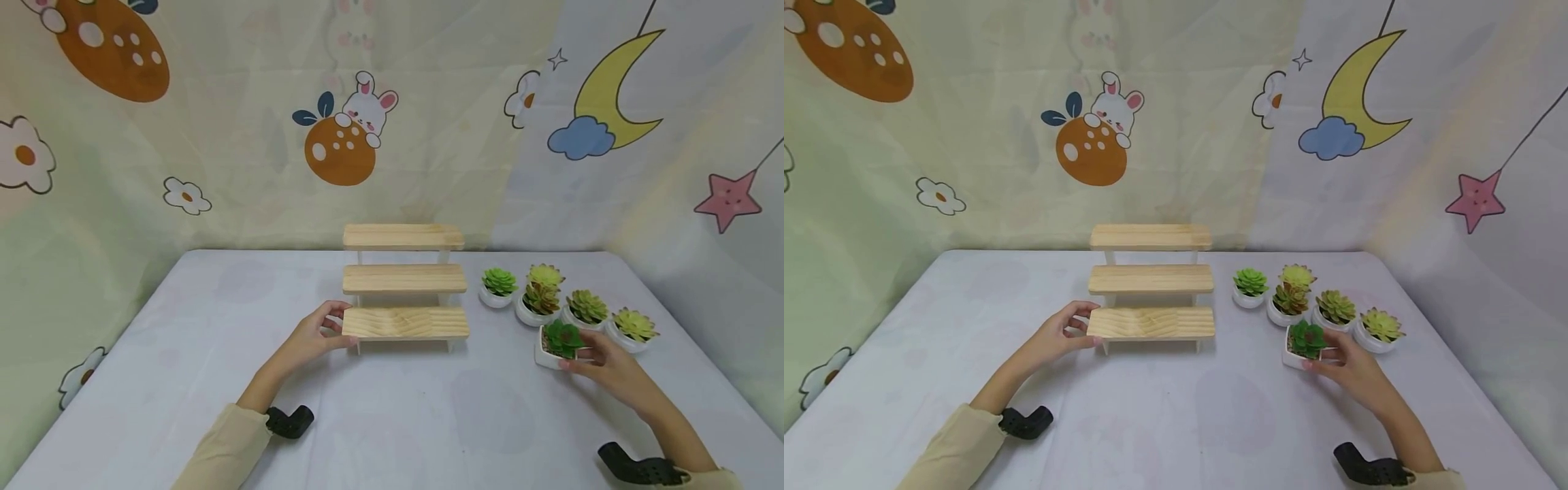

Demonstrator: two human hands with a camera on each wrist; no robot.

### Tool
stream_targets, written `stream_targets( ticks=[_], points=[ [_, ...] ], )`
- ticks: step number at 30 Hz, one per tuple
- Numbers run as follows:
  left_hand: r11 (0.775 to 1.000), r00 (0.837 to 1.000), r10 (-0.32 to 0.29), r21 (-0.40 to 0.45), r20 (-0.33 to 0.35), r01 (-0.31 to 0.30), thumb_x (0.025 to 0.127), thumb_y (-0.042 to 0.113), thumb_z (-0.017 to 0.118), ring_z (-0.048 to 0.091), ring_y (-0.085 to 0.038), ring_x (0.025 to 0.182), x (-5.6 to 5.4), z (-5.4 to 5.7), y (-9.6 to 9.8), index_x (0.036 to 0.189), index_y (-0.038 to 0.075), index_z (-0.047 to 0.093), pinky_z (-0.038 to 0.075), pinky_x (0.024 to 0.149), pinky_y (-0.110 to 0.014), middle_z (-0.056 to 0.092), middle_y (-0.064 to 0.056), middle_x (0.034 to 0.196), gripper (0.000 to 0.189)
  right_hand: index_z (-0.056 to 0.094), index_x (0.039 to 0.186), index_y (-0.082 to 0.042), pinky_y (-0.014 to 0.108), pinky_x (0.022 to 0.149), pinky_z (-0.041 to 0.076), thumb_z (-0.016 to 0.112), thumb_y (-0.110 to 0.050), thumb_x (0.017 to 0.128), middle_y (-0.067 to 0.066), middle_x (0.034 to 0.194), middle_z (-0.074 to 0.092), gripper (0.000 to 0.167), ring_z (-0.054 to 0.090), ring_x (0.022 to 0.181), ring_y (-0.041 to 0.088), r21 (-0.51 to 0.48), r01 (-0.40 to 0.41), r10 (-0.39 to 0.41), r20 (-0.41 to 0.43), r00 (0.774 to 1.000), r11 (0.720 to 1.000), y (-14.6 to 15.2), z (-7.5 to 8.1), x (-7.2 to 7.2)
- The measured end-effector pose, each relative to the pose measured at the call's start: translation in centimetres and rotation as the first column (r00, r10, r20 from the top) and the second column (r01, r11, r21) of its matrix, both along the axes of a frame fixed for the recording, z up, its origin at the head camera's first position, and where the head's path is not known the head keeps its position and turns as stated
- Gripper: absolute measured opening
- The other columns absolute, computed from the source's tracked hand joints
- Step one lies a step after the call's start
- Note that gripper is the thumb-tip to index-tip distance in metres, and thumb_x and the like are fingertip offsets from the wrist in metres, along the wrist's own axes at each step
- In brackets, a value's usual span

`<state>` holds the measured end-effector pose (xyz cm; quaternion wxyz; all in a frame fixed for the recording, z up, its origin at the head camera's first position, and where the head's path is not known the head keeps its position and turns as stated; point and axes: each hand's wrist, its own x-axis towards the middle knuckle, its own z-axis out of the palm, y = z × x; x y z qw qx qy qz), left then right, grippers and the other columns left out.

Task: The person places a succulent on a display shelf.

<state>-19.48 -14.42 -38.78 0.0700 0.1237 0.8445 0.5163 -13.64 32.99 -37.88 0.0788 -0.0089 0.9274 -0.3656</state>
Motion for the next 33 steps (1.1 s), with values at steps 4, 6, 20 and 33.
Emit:
stream_targets(
  ticks=[4, 6, 20, 33],
  points=[
    [1.000, 1.000, 0.001, 0.003, 0.010, -0.001, 0.074, 0.018, 0.078, 0.054, -0.024, 0.096, 0.0, -0.2, 0.1, 0.125, 0.009, 0.050, 0.044, 0.072, -0.030, 0.054, -0.012, 0.117, 0.059, 0.017, 0.140, 0.014, 0.054, 0.086, 0.045, 0.061, -0.035, 0.089, 0.039, 0.138, 0.028, 0.084, 0.044, 0.118, 0.050, 0.016, 0.002, -0.002, -0.006, 1.000, 1.000, -0.1, 0.3, 0.1],
    [1.000, 1.000, 0.003, 0.009, 0.011, -0.003, 0.074, 0.018, 0.078, 0.054, -0.024, 0.096, 0.0, -0.2, 0.2, 0.125, 0.010, 0.050, 0.044, 0.073, -0.030, 0.054, -0.012, 0.118, 0.058, 0.016, 0.141, 0.014, 0.056, 0.086, 0.044, 0.061, -0.036, 0.089, 0.039, 0.138, 0.028, 0.084, 0.043, 0.119, 0.050, 0.014, -0.004, 0.004, -0.008, 1.000, 1.000, -0.3, 0.6, 0.1],
    [1.000, 1.000, 0.016, 0.005, 0.020, -0.016, 0.076, 0.020, 0.076, 0.054, -0.024, 0.097, 0.1, -0.3, 0.2, 0.125, 0.010, 0.050, 0.042, 0.072, -0.030, 0.053, -0.012, 0.118, 0.057, 0.016, 0.145, 0.006, 0.056, 0.089, 0.043, 0.062, -0.039, 0.088, 0.033, 0.142, 0.029, 0.086, 0.042, 0.123, 0.047, -0.021, -0.044, 0.043, -0.041, 0.998, 0.999, -4.3, 3.7, -0.4],
    [1.000, 0.999, 0.029, 0.004, 0.020, -0.029, 0.076, 0.021, 0.076, 0.054, -0.024, 0.098, 0.1, -0.4, 0.0, 0.125, 0.010, 0.050, 0.043, 0.074, -0.030, 0.053, -0.012, 0.119, 0.057, 0.027, 0.143, 0.002, 0.052, 0.091, 0.044, 0.066, -0.039, 0.085, 0.026, 0.138, 0.041, 0.081, 0.048, 0.120, 0.040, -0.063, -0.099, 0.092, -0.113, 0.989, 0.993, -9.3, 5.2, -1.8]
  ],
)
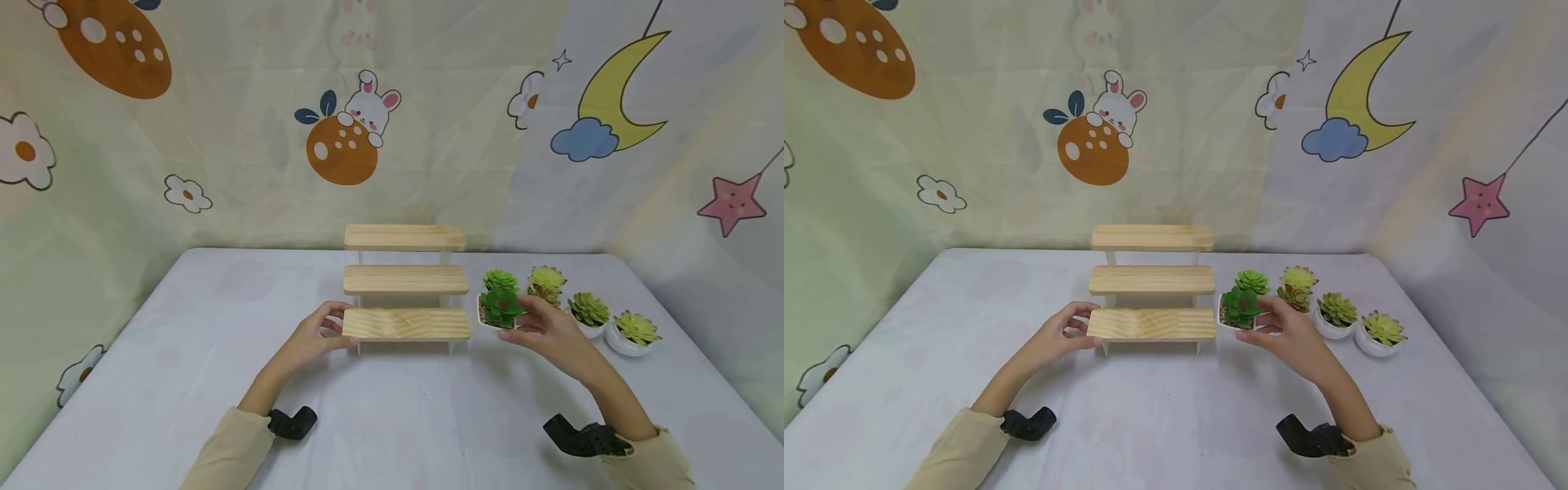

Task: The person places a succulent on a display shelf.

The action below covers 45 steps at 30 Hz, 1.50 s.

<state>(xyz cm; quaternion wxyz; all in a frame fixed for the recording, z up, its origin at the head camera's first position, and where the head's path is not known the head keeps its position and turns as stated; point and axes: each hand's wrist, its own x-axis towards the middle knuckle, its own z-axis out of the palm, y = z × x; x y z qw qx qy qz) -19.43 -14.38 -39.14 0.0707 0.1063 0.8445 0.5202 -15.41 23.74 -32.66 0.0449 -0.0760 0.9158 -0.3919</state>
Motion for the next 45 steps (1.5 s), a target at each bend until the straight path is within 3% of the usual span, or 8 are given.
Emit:
stream_targets(
  ticks=[16, 24, 32, 39, 45],
  points=[
    [1.000, 1.000, -0.006, 0.023, -0.002, 0.006, 0.076, 0.021, 0.076, 0.053, -0.024, 0.098, 0.1, -0.1, -0.1, 0.126, 0.010, 0.049, 0.043, 0.074, -0.030, 0.052, -0.012, 0.119, 0.057, 0.037, 0.137, 0.000, 0.044, 0.088, 0.048, 0.070, -0.035, 0.082, 0.021, 0.131, 0.050, 0.073, 0.056, 0.112, 0.032, -0.104, -0.096, 0.095, -0.016, 0.995, 0.990, -5.1, -0.8, -1.8],
    [1.000, 1.000, 0.001, 0.016, -0.007, -0.001, 0.075, 0.019, 0.076, 0.054, -0.024, 0.096, -0.1, -0.3, 0.0, 0.125, 0.010, 0.050, 0.043, 0.073, -0.030, 0.054, -0.013, 0.117, 0.057, 0.044, 0.132, 0.000, 0.038, 0.085, 0.049, 0.073, -0.027, 0.080, 0.017, 0.117, 0.057, 0.066, 0.060, 0.103, 0.026, -0.157, -0.132, 0.126, -0.047, 0.991, 0.979, -7.1, -1.5, -2.4],
    [1.000, 1.000, -0.001, 0.030, -0.018, 0.002, 0.077, 0.020, 0.075, 0.054, -0.025, 0.096, 0.1, -0.3, 0.1, 0.126, 0.009, 0.049, 0.043, 0.074, -0.031, 0.054, -0.013, 0.117, 0.057, 0.042, 0.133, 0.002, 0.032, 0.082, 0.051, 0.074, -0.028, 0.079, 0.017, 0.111, 0.061, 0.069, 0.062, 0.099, 0.024, -0.201, -0.147, 0.144, -0.029, 0.989, 0.969, -8.8, -2.0, -3.0],
    [0.999, 0.999, 0.002, 0.035, -0.041, 0.000, 0.076, 0.019, 0.075, 0.055, -0.023, 0.093, 0.1, -0.5, 0.2, 0.127, 0.009, 0.050, 0.043, 0.073, -0.031, 0.056, -0.013, 0.115, 0.057, 0.040, 0.136, 0.000, 0.035, 0.084, 0.050, 0.074, -0.029, 0.079, 0.016, 0.112, 0.062, 0.073, 0.061, 0.101, 0.024, -0.223, -0.148, 0.147, -0.019, 0.989, 0.964, -10.1, -2.2, -3.4],
    [1.000, 0.999, 0.012, 0.025, -0.037, -0.011, 0.077, 0.020, 0.075, 0.054, -0.024, 0.095, 0.2, -0.5, 0.2, 0.128, 0.010, 0.049, 0.043, 0.073, -0.031, 0.056, -0.013, 0.115, 0.058, 0.042, 0.134, 0.002, 0.034, 0.083, 0.051, 0.073, -0.026, 0.080, 0.017, 0.109, 0.063, 0.068, 0.062, 0.097, 0.024, -0.225, -0.172, 0.163, -0.055, 0.985, 0.959, -11.3, -2.4, -3.6]
  ],
)
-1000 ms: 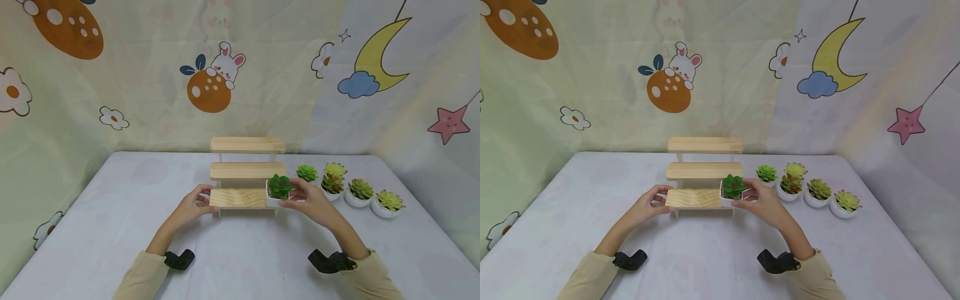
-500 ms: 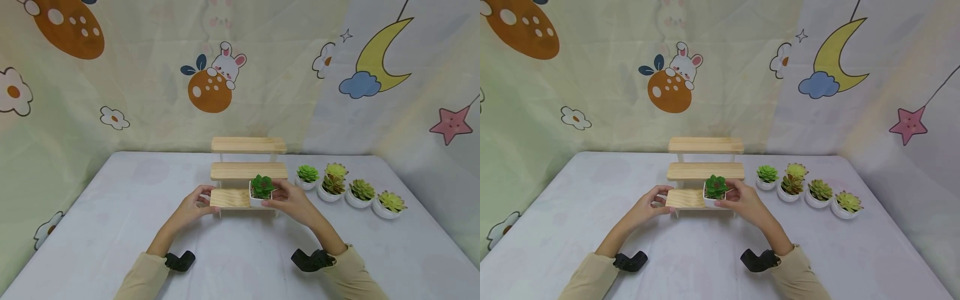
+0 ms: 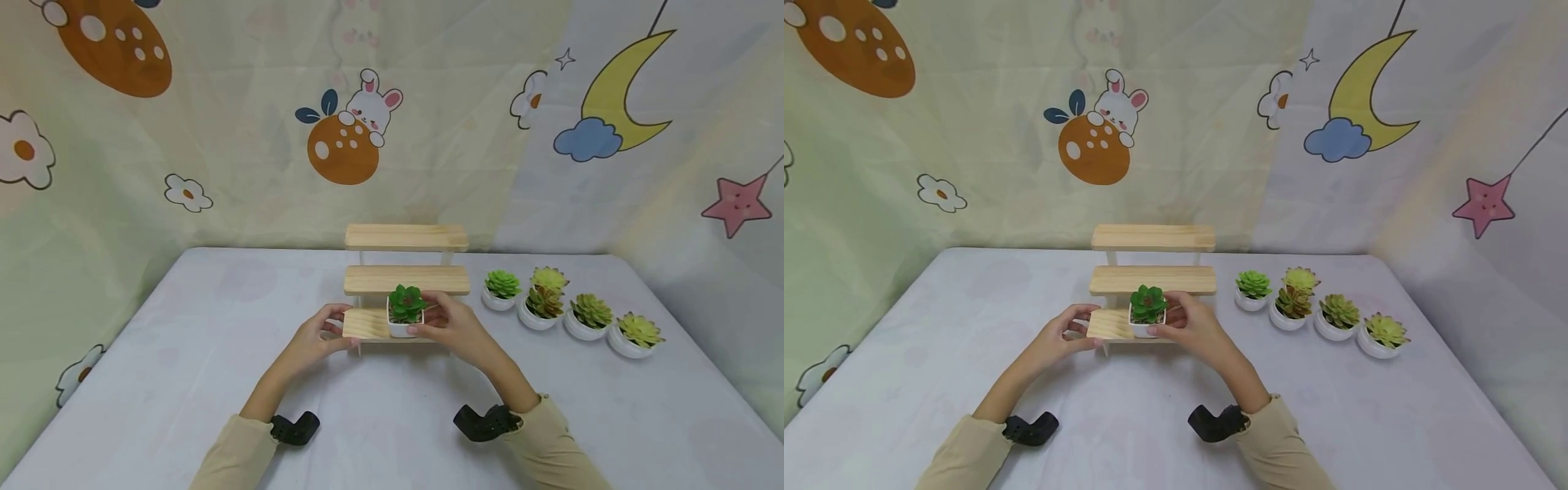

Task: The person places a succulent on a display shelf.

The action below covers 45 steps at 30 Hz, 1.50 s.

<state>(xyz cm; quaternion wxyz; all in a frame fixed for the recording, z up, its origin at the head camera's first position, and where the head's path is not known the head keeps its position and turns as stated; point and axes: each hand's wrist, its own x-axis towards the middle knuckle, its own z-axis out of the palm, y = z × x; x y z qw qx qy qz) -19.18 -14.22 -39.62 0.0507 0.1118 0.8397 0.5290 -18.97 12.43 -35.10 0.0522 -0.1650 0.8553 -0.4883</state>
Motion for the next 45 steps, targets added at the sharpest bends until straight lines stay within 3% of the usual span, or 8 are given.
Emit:
stream_targets(
  ticks=[17, 23, 33, 45],
  points=[
    [1.000, 0.999, 0.021, 0.014, 0.028, -0.021, 0.079, 0.020, 0.073, 0.054, -0.022, 0.096, 0.4, 0.0, 0.4, 0.130, 0.012, 0.048, 0.043, 0.078, -0.031, 0.057, -0.013, 0.116, 0.057, 0.047, 0.132, -0.003, 0.033, 0.085, 0.050, 0.074, -0.023, 0.079, 0.014, 0.119, 0.059, 0.063, 0.061, 0.098, 0.021, -0.062, 0.024, -0.027, -0.047, 0.999, 0.998, -2.9, -0.6, 0.4],
    [1.000, 0.998, 0.013, 0.015, 0.056, -0.014, 0.081, 0.023, 0.070, 0.054, -0.022, 0.097, 0.6, 0.4, 0.6, 0.132, 0.014, 0.045, 0.042, 0.079, -0.032, 0.056, -0.012, 0.117, 0.057, 0.048, 0.133, -0.008, 0.033, 0.086, 0.050, 0.076, -0.022, 0.077, 0.009, 0.113, 0.062, 0.064, 0.061, 0.098, 0.019, -0.092, 0.083, -0.086, -0.026, 0.996, 0.992, -3.2, -0.8, 0.8],
    [1.000, 0.998, 0.031, -0.005, 0.063, -0.030, 0.082, 0.025, 0.069, 0.054, -0.021, 0.097, 0.9, 0.2, 0.4, 0.133, 0.016, 0.043, 0.041, 0.080, -0.033, 0.057, -0.011, 0.115, 0.058, 0.048, 0.133, -0.012, 0.034, 0.082, 0.051, 0.075, -0.026, 0.077, 0.007, 0.107, 0.064, 0.063, 0.062, 0.096, 0.019, -0.110, 0.110, -0.113, -0.020, 0.993, 0.988, -4.1, -1.0, 1.2],
    [1.000, 0.998, 0.003, 0.014, 0.058, -0.003, 0.083, 0.024, 0.069, 0.054, -0.022, 0.097, 0.8, 0.1, 0.3, 0.134, 0.015, 0.041, 0.041, 0.079, -0.032, 0.058, -0.013, 0.115, 0.059, 0.050, 0.132, -0.014, 0.031, 0.079, 0.050, 0.075, -0.026, 0.078, 0.006, 0.105, 0.063, 0.061, 0.061, 0.092, 0.017, -0.125, 0.120, -0.125, -0.033, 0.992, 0.985, -4.4, -1.3, 1.2]
  ],
)
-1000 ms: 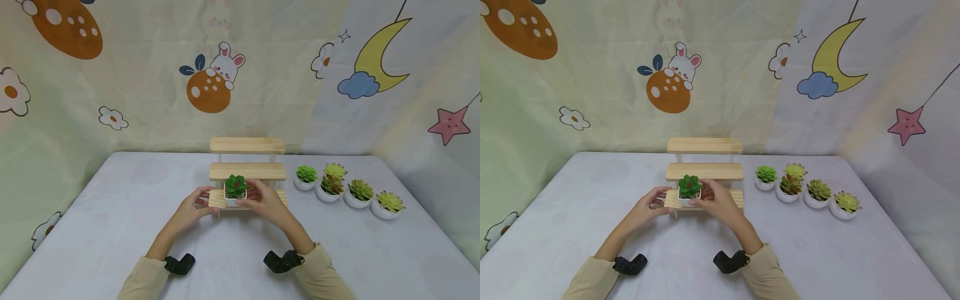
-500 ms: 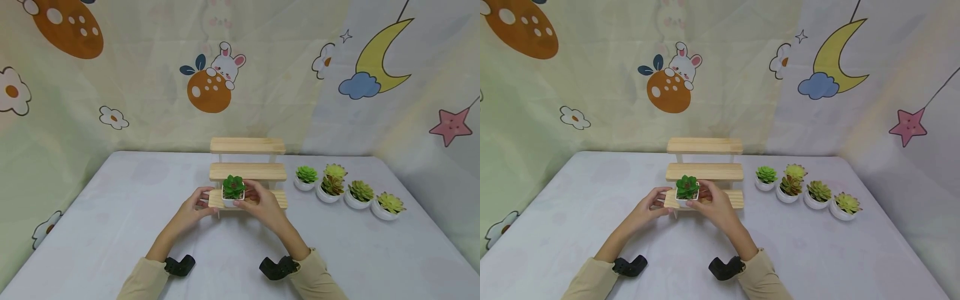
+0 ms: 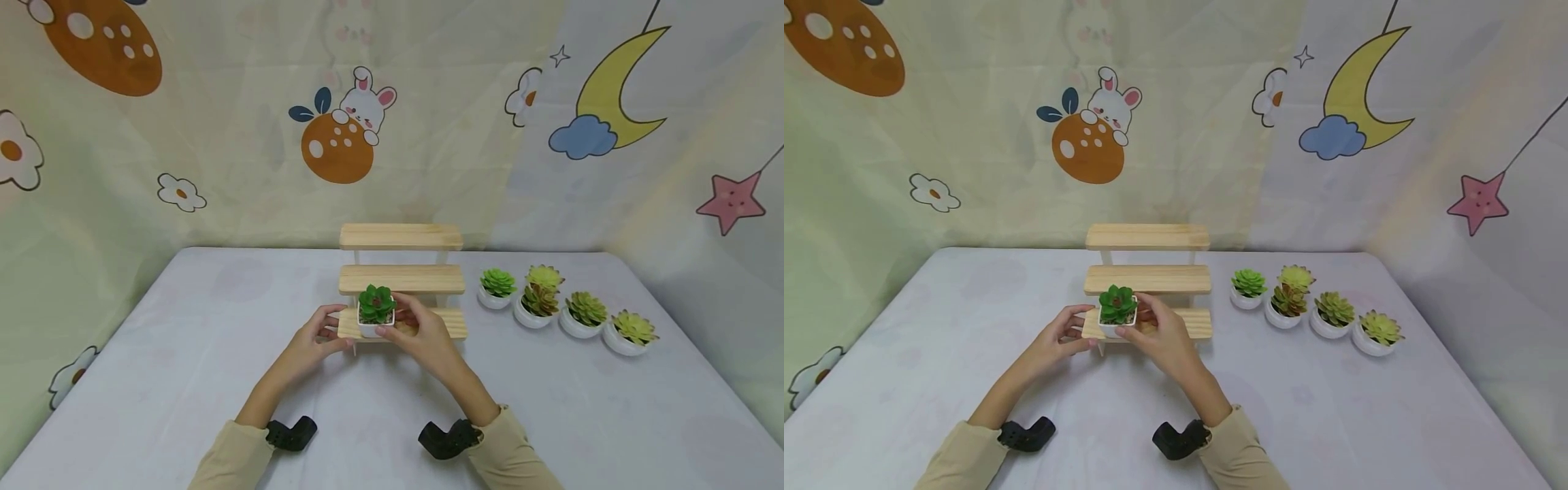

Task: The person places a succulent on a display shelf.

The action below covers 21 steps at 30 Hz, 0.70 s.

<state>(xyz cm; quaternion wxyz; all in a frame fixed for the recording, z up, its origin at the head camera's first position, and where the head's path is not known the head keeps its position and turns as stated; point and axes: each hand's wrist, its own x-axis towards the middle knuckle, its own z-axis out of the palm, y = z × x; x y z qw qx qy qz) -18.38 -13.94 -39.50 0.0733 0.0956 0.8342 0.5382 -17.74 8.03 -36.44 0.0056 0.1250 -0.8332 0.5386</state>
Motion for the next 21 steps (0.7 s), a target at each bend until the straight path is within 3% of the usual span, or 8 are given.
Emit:
stream_targets(
  ticks=[8, 15, 21],
  points=[
    [1.000, 1.000, 0.015, -0.016, 0.010, -0.015, 0.082, 0.025, 0.069, 0.055, -0.020, 0.095, -0.2, -0.4, 0.0, 0.133, 0.019, 0.042, 0.042, 0.078, -0.032, 0.059, -0.010, 0.112, 0.058, 0.049, 0.133, -0.014, 0.038, 0.090, 0.048, 0.074, -0.028, 0.079, 0.007, 0.112, 0.061, 0.061, 0.059, 0.103, 0.023, 0.013, -0.045, 0.045, -0.010, 0.999, 0.999, 0.8, 0.6, 0.1],
    [1.000, 1.000, -0.007, -0.015, 0.001, 0.007, 0.083, 0.025, 0.069, 0.055, -0.020, 0.095, -0.4, -0.7, 0.0, 0.134, 0.019, 0.041, 0.042, 0.076, -0.031, 0.060, -0.011, 0.112, 0.058, 0.051, 0.128, -0.009, 0.044, 0.095, 0.044, 0.070, -0.024, 0.082, 0.010, 0.122, 0.058, 0.052, 0.054, 0.111, 0.027, 0.025, -0.140, 0.142, -0.108, 0.984, 0.990, 3.0, 1.9, 0.1],
    [1.000, 1.000, 0.009, -0.026, 0.014, -0.008, 0.082, 0.026, 0.070, 0.055, -0.021, 0.096, -0.2, -0.4, 0.0, 0.133, 0.020, 0.042, 0.042, 0.076, -0.032, 0.060, -0.010, 0.112, 0.058, 0.052, 0.127, -0.008, 0.043, 0.096, 0.043, 0.068, -0.025, 0.085, 0.009, 0.124, 0.057, 0.048, 0.054, 0.111, 0.025, 0.055, -0.113, 0.118, -0.110, 0.987, 0.992, 5.4, 3.2, 0.1]
  ],
)
